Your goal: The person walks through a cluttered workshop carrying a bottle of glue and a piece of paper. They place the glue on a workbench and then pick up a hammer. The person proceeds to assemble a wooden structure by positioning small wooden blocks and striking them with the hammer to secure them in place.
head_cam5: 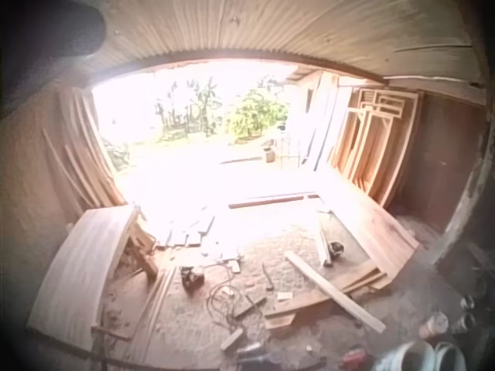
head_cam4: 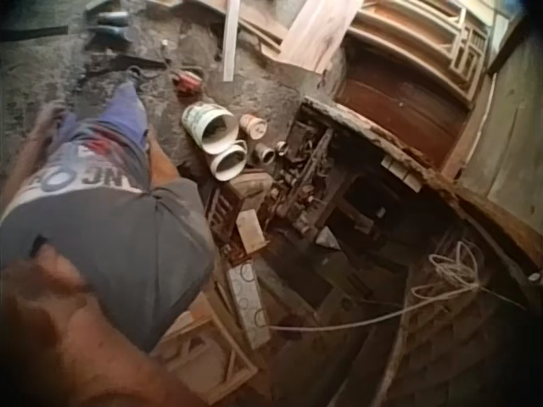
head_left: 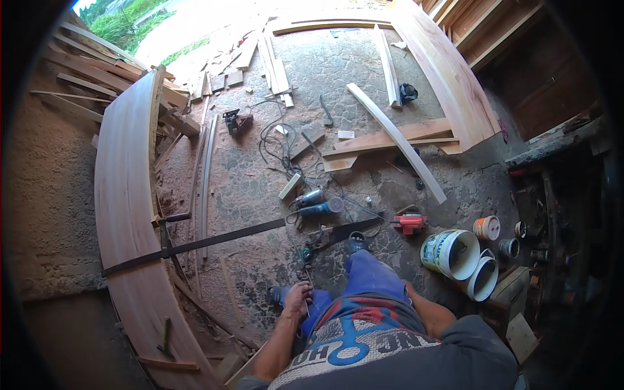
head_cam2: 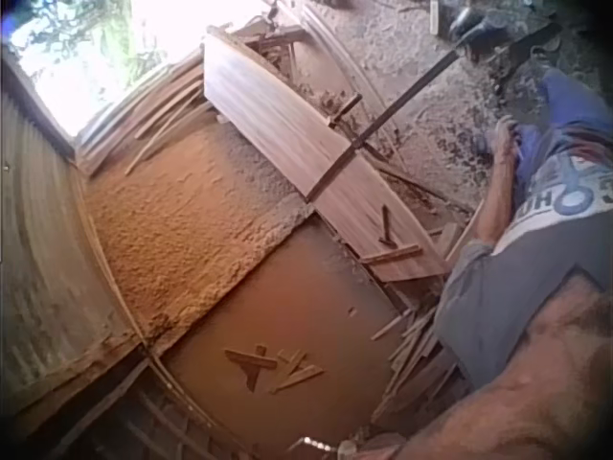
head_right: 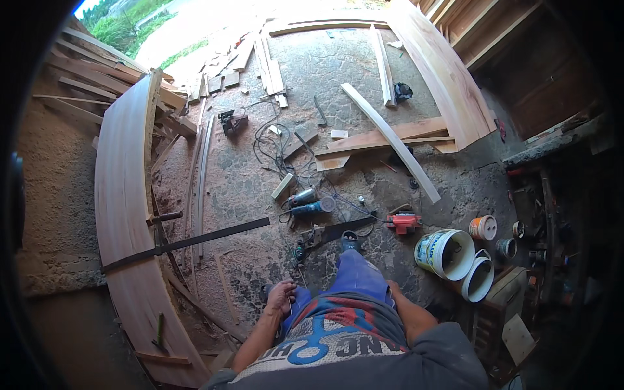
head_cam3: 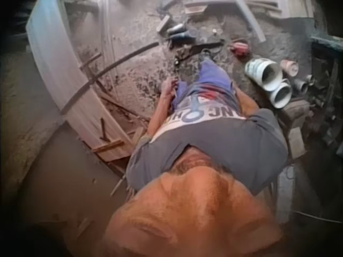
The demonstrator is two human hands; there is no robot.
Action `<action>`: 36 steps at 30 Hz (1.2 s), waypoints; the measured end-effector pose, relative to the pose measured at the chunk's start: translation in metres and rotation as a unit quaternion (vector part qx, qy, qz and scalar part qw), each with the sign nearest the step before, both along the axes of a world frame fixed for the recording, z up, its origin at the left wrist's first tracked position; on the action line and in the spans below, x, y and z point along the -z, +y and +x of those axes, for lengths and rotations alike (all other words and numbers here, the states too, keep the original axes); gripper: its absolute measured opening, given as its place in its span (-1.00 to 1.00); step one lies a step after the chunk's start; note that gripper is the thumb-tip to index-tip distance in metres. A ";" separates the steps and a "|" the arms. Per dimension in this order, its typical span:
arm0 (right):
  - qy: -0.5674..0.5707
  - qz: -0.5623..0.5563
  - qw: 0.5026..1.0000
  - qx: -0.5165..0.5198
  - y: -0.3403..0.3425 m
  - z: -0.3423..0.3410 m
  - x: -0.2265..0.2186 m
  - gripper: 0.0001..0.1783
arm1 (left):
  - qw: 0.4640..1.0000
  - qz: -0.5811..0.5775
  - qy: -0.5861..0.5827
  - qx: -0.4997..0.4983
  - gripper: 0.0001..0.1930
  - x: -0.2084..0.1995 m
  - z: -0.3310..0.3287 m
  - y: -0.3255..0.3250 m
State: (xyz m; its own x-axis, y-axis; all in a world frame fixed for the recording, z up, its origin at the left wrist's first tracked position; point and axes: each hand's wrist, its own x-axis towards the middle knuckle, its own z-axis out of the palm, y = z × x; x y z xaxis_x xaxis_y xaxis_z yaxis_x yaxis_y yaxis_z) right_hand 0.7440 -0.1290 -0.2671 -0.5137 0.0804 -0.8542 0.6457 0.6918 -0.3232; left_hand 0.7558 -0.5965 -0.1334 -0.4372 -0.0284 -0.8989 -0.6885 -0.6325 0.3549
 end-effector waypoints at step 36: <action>0.166 -0.011 0.916 -0.366 -0.063 -0.667 0.254 -0.59 | 0.772 -0.520 0.093 0.352 -0.76 0.183 -0.491 0.195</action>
